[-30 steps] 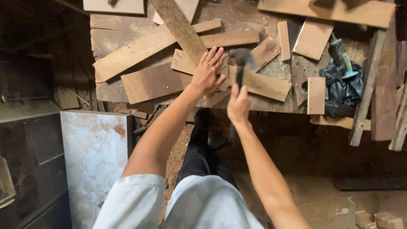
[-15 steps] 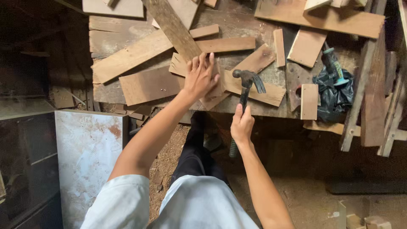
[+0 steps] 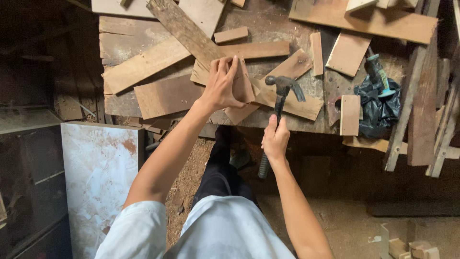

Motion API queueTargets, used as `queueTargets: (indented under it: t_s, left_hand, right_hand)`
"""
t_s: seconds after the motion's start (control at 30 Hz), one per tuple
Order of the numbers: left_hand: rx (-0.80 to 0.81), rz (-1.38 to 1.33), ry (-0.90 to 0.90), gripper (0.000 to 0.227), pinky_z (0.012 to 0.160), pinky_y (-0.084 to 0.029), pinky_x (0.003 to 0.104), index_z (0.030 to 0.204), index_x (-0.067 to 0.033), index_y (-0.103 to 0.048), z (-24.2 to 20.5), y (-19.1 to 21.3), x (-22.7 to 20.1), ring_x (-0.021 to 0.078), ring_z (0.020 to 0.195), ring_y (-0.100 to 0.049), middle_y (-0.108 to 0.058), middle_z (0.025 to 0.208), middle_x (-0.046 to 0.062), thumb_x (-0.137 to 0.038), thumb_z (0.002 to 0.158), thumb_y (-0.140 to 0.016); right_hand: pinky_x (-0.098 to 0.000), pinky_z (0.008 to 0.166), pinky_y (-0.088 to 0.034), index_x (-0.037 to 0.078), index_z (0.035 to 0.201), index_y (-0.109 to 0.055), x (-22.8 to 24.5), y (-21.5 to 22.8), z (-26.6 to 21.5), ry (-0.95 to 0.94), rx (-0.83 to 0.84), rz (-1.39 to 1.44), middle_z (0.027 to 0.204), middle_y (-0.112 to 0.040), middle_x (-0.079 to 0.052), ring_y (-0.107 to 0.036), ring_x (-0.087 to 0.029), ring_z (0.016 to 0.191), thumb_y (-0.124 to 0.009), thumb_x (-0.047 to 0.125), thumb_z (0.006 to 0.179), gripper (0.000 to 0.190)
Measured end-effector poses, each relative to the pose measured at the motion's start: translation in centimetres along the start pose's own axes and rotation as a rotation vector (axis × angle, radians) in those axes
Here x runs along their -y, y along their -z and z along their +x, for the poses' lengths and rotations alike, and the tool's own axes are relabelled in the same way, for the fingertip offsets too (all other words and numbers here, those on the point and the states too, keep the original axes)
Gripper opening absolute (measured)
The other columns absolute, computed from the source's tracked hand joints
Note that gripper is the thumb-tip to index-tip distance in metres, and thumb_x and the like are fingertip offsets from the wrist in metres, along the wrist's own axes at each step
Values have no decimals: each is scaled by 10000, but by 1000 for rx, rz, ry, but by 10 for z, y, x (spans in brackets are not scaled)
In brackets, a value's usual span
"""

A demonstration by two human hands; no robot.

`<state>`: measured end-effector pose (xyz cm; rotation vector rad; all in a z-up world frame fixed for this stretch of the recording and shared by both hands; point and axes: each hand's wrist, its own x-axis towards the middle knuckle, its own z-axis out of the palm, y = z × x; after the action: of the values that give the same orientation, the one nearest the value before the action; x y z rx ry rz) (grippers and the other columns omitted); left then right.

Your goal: The person repeatedly strikes small wooden pieces with a hammer on a cluttered workbench. They pick up and reposition pieces between strikes, occasionally moving other wood aside to access the work area.

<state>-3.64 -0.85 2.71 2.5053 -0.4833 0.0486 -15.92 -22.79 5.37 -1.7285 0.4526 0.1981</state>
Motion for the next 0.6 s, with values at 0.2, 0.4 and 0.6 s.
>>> queueTargets:
  t_s: [0.2,0.4,0.6]
  left_hand:
    - [-27,-48,77,1455,1066,-391,571,1493,134,-307,15,-14,-11,440,1242,-380,-412,1351,304,-684,476,-950]
    - [-204,210,318,1498,1059,-384,550,1494,133,-290,14,-20,-1,427,1249,-389,-401,1354,300,-855,532,-875]
    - [-258,308,225,1306,1046,-327,526,1565,68,-280,13,-34,6,406,1266,-353,-352,1416,268,-839,757,-760]
  right_hand:
    - [-289,316,-386,48,955,-495,12,-10,32,-58,-89,71,618,-532,-21,-489,-110,375,-674,283,1004,300]
    - [-281,313,-389,34,987,-507,21,-1,59,-56,-80,87,663,-580,-35,-495,-97,380,-681,185,984,230]
    - [-282,319,-388,32,953,-527,26,-2,54,-80,-5,92,661,-550,-25,-491,-94,388,-638,209,1023,220]
